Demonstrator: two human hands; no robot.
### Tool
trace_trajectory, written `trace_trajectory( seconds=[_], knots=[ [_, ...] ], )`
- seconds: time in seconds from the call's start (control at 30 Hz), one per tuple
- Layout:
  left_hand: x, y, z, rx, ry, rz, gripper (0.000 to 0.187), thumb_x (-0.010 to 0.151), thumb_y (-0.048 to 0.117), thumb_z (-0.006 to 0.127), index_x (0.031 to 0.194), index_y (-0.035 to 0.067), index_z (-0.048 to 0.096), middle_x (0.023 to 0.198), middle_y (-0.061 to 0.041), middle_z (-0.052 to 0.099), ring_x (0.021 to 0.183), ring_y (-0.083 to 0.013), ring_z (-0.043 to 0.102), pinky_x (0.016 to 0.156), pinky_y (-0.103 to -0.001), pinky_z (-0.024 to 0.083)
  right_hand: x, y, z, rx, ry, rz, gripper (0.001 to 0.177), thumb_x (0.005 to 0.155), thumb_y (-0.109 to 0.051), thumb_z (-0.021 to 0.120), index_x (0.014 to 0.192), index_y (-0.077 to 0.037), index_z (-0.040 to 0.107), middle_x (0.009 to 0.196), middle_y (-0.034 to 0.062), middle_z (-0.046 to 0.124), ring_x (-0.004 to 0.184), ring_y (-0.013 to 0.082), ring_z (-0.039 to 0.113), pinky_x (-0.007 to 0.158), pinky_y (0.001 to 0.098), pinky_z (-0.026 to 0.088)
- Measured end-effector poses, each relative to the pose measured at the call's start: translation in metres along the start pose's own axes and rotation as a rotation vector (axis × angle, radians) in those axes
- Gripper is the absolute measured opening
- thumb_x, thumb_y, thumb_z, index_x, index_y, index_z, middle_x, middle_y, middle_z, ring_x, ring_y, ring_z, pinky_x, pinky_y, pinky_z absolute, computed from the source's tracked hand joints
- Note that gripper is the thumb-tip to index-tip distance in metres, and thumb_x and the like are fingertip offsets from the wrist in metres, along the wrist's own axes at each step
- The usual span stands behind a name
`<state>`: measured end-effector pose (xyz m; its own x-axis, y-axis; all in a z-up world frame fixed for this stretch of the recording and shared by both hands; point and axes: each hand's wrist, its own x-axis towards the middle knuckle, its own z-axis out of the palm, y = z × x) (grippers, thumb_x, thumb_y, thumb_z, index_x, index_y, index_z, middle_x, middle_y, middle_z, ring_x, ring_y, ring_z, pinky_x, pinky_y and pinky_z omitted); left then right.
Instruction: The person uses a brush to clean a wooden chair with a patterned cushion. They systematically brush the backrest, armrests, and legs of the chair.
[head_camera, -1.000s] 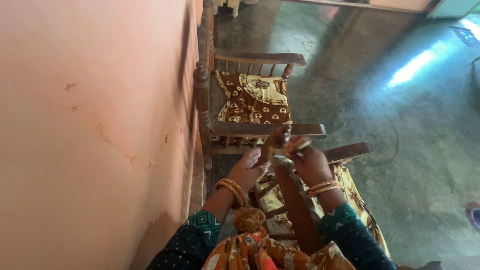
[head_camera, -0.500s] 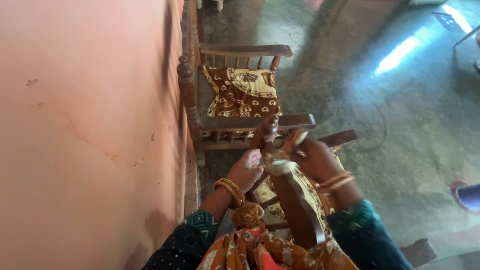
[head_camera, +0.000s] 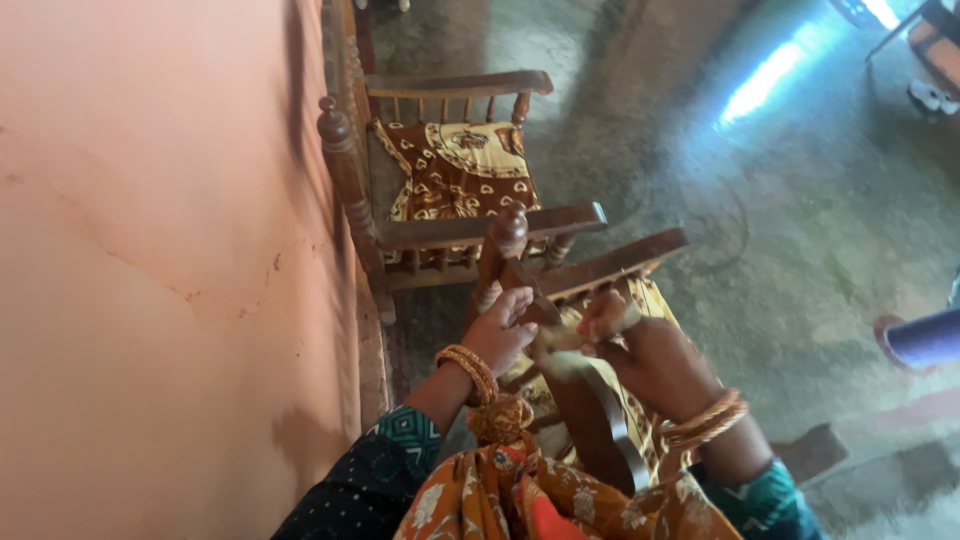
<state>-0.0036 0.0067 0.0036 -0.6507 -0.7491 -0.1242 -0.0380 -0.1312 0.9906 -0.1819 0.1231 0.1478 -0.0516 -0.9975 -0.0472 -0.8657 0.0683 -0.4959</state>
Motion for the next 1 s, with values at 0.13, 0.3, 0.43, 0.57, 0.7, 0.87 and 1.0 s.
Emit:
trace_trajectory(
  seconds=[0.13,0.3,0.43,0.57,0.7,0.87,1.0],
  knots=[
    [-0.007,0.007,0.016,0.015,-0.009,-0.025,0.066,0.093,0.009,0.057,0.154,0.004,0.033,0.163,-0.016,0.036,0.153,-0.0281,0.031,0.123,-0.039,0.029,-0.004,0.005,0.003,-0.24,-0.034,0.217,0.019,0.098,-0.034,0.072,0.108,-0.017,0.07,0.092,0.0099,0.076,0.082,0.0282,0.076,0.079,0.041,0.058],
    [-0.031,0.01,0.041,0.052,0.019,0.039,0.063,0.087,0.003,0.06,0.148,0.004,0.042,0.154,-0.017,0.05,0.146,-0.0272,0.045,0.119,-0.038,0.035,-0.035,-0.007,0.019,0.127,0.253,-0.177,0.018,0.087,-0.009,0.068,0.104,-0.012,0.065,0.099,0.0057,0.076,0.086,0.0278,0.075,0.073,0.0396,0.059],
    [-0.058,0.028,0.065,0.227,0.045,-0.096,0.067,0.085,0.008,0.054,0.151,0.011,0.042,0.148,-0.012,0.055,0.134,-0.0249,0.057,0.111,-0.036,0.045,-0.078,-0.012,0.002,0.192,0.182,-0.061,0.022,0.086,-0.007,0.067,0.107,-0.014,0.067,0.095,0.0051,0.077,0.084,0.0231,0.078,0.071,0.0367,0.06],
    [-0.081,0.033,0.086,0.292,0.034,-0.019,0.072,0.08,0.001,0.048,0.152,0.009,0.042,0.155,-0.013,0.048,0.143,-0.027,0.045,0.116,-0.038,0.037,-0.117,-0.002,-0.005,0.186,0.129,0.047,0.02,0.091,-0.012,0.065,0.111,-0.013,0.067,0.09,0.0041,0.078,0.083,0.02,0.079,0.071,0.0346,0.06],
    [-0.103,0.038,0.093,0.334,-0.009,0.065,0.072,0.079,-0.003,0.046,0.151,0.007,0.043,0.158,-0.016,0.045,0.15,-0.0294,0.038,0.121,-0.04,0.032,-0.159,0.02,-0.002,0.108,0.011,0.131,0.023,0.089,-0.019,0.066,0.112,-0.014,0.068,0.091,0.006,0.08,0.084,0.0204,0.079,0.075,0.0358,0.061],
    [-0.116,0.054,0.103,0.44,-0.067,0.039,0.071,0.08,-0.001,0.046,0.151,0.009,0.042,0.154,-0.018,0.049,0.144,-0.0328,0.045,0.117,-0.042,0.038,-0.186,0.042,-0.01,-0.013,-0.019,0.279,0.028,0.088,-0.022,0.069,0.114,-0.014,0.072,0.094,0.0136,0.079,0.087,0.0281,0.076,0.08,0.0437,0.06],
    [-0.125,0.056,0.118,0.546,-0.095,0.09,0.068,0.082,0.0,0.045,0.15,0.009,0.043,0.149,-0.02,0.052,0.135,-0.0376,0.052,0.113,-0.044,0.041,-0.165,0.037,0.003,0.051,0.004,0.212,0.023,0.092,-0.022,0.065,0.112,-0.013,0.071,0.095,0.011,0.079,0.087,0.0257,0.078,0.082,0.0384,0.061]
  ],
)
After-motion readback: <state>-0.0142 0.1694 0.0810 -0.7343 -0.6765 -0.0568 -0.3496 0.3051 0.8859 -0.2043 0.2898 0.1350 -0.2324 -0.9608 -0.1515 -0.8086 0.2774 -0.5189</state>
